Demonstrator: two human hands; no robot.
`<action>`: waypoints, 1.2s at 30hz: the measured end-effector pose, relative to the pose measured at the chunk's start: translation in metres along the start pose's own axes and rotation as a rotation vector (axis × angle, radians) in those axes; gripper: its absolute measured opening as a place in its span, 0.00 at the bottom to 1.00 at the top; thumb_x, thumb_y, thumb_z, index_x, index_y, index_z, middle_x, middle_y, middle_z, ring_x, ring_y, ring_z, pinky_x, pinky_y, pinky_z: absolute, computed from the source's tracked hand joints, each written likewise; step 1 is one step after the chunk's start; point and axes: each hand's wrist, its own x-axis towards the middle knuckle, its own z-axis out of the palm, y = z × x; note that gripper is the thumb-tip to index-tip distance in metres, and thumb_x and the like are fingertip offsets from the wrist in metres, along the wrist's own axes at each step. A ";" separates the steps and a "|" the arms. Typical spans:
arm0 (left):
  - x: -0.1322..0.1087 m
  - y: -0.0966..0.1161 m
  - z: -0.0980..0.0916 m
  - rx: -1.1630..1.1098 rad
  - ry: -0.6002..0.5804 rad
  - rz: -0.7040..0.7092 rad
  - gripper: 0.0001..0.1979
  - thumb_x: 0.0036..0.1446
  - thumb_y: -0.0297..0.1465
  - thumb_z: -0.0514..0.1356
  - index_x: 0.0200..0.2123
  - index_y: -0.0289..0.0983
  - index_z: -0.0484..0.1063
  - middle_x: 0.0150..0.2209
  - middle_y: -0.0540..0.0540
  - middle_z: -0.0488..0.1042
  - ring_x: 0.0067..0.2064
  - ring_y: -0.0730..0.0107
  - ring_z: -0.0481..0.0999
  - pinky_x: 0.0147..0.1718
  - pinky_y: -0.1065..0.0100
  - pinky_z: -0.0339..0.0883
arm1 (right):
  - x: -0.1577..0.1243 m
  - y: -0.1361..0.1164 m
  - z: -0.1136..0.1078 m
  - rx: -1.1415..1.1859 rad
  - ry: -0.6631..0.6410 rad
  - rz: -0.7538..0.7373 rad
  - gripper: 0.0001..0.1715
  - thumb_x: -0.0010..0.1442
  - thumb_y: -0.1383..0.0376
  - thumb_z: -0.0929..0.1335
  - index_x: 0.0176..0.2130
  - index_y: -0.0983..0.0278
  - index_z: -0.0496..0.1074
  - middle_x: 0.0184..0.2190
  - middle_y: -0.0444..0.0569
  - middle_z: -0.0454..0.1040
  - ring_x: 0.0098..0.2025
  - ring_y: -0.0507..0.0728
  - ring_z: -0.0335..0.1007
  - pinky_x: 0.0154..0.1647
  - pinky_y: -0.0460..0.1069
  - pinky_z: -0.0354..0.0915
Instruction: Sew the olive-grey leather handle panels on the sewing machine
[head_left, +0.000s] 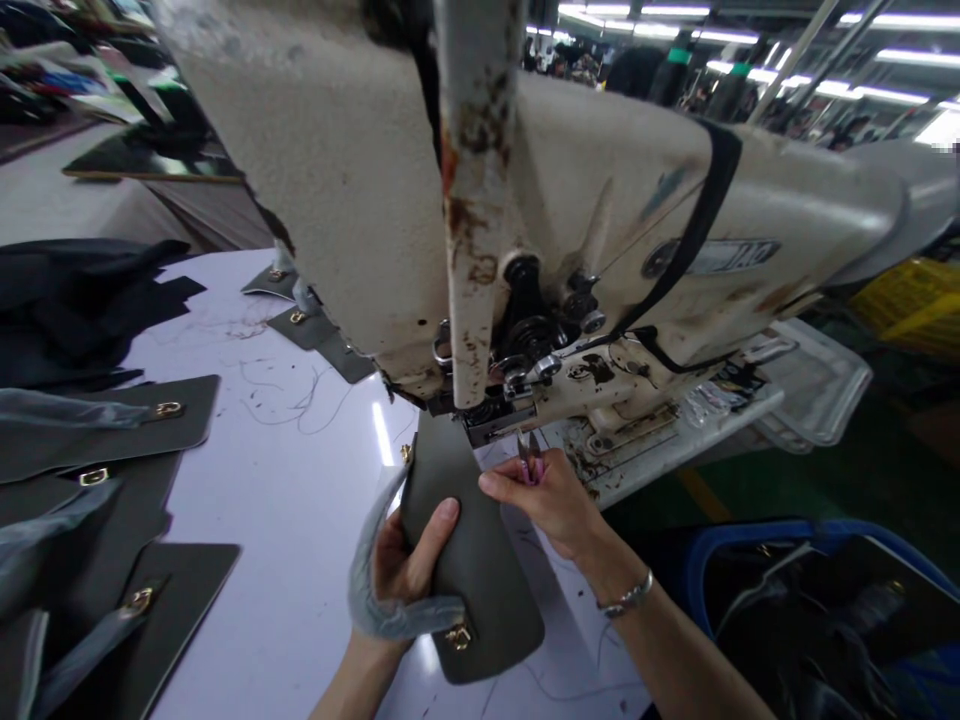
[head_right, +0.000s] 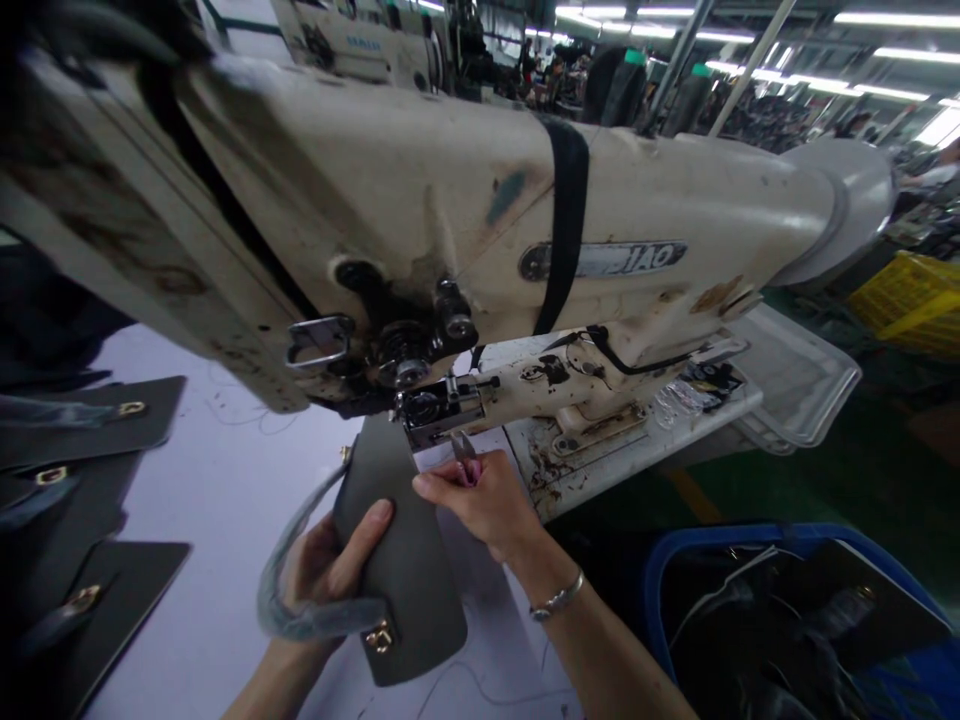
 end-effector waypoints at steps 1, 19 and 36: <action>-0.003 0.003 0.002 -0.004 -0.004 -0.018 0.33 0.35 0.44 0.77 0.44 0.34 0.79 0.33 0.38 0.83 0.37 0.47 0.84 0.30 0.63 0.80 | 0.000 -0.003 -0.002 -0.051 -0.004 -0.022 0.10 0.54 0.59 0.76 0.28 0.64 0.82 0.24 0.45 0.77 0.26 0.51 0.69 0.31 0.47 0.63; -0.001 0.026 0.026 -0.120 0.064 -0.006 0.32 0.49 0.44 0.70 0.56 0.38 0.75 0.46 0.43 0.83 0.52 0.51 0.80 0.53 0.58 0.76 | 0.002 -0.014 0.002 -0.067 0.036 -0.057 0.08 0.51 0.62 0.77 0.25 0.65 0.82 0.20 0.46 0.76 0.23 0.52 0.70 0.26 0.46 0.65; 0.029 0.044 0.028 -0.125 -0.009 0.087 0.29 0.48 0.44 0.70 0.52 0.37 0.77 0.43 0.41 0.83 0.51 0.47 0.80 0.49 0.55 0.78 | 0.030 -0.020 0.017 -0.120 0.178 -0.102 0.08 0.50 0.63 0.77 0.25 0.66 0.80 0.23 0.47 0.78 0.26 0.53 0.72 0.28 0.45 0.66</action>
